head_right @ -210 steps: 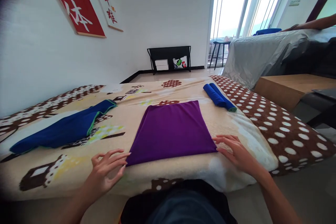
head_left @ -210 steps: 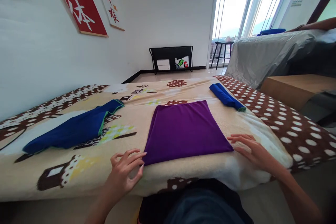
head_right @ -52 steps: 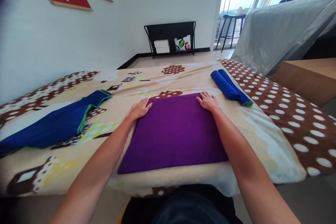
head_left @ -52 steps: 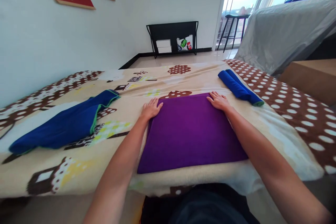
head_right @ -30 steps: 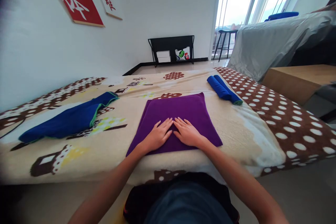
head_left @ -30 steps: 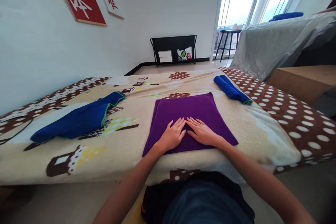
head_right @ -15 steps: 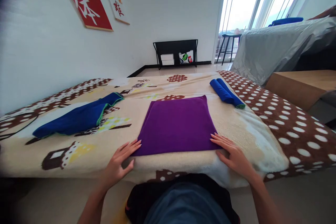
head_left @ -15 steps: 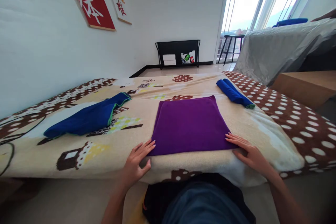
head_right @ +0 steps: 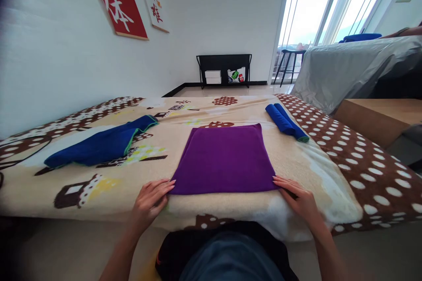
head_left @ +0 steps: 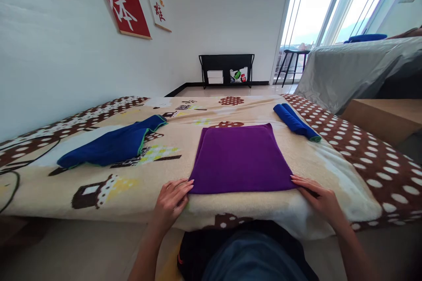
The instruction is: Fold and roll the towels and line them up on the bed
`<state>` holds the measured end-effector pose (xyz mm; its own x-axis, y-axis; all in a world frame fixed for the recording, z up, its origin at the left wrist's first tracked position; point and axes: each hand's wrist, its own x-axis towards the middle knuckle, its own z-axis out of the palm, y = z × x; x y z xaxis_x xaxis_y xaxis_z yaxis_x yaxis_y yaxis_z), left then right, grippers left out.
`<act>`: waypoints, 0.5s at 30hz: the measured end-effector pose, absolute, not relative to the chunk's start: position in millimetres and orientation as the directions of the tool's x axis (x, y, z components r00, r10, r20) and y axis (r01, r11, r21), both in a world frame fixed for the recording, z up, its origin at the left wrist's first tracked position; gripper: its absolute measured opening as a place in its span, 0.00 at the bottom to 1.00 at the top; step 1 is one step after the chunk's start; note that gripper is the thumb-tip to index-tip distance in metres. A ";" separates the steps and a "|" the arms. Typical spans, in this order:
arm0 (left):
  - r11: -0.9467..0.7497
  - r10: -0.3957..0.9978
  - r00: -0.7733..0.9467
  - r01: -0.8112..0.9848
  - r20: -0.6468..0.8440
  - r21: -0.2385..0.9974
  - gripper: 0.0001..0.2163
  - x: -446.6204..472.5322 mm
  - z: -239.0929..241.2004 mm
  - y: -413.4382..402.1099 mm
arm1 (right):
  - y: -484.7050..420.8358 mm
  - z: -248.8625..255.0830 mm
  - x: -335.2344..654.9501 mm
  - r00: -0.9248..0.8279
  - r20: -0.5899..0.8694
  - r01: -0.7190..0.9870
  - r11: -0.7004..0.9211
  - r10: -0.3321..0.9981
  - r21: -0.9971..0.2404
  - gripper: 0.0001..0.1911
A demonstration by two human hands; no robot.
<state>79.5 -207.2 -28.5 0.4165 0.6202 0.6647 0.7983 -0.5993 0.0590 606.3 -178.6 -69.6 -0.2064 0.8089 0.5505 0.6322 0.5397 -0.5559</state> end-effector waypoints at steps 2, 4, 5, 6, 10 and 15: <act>-0.606 0.610 0.410 0.792 0.678 0.066 0.18 78.5 -30.4 -206.0 | -178.4 -68.6 607.7 -0.205 0.545 0.628 0.537 0.813 -0.564 0.15; -0.608 0.614 0.384 0.787 0.690 0.104 0.16 78.1 -31.7 -205.0 | -179.4 -67.1 607.1 -0.196 0.541 0.621 0.531 0.818 -0.577 0.15; -0.605 0.623 0.367 0.786 0.691 0.128 0.16 78.2 -31.9 -204.9 | -180.1 -66.2 606.4 -0.190 0.536 0.618 0.524 0.823 -0.586 0.14; -0.598 0.635 0.352 0.787 0.688 0.150 0.15 78.3 -31.7 -205.1 | -180.9 -65.1 605.5 -0.185 0.530 0.616 0.518 0.828 -0.594 0.14; -0.568 0.678 0.329 0.801 0.657 0.186 0.14 78.3 -27.5 -208.4 | -183.6 -62.0 604.0 -0.175 0.512 0.601 0.503 0.841 -0.621 0.14; -0.568 0.677 0.364 0.811 0.640 0.140 0.14 76.7 -19.9 -212.7 | -184.7 -60.6 608.7 -0.202 0.502 0.611 0.509 0.841 -0.607 0.14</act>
<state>76.7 -212.7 -19.9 0.3636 0.6766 0.6403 0.8106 -0.5685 0.1404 608.7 -184.7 -60.6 -0.2020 0.8410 0.5019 0.6107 0.5088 -0.6068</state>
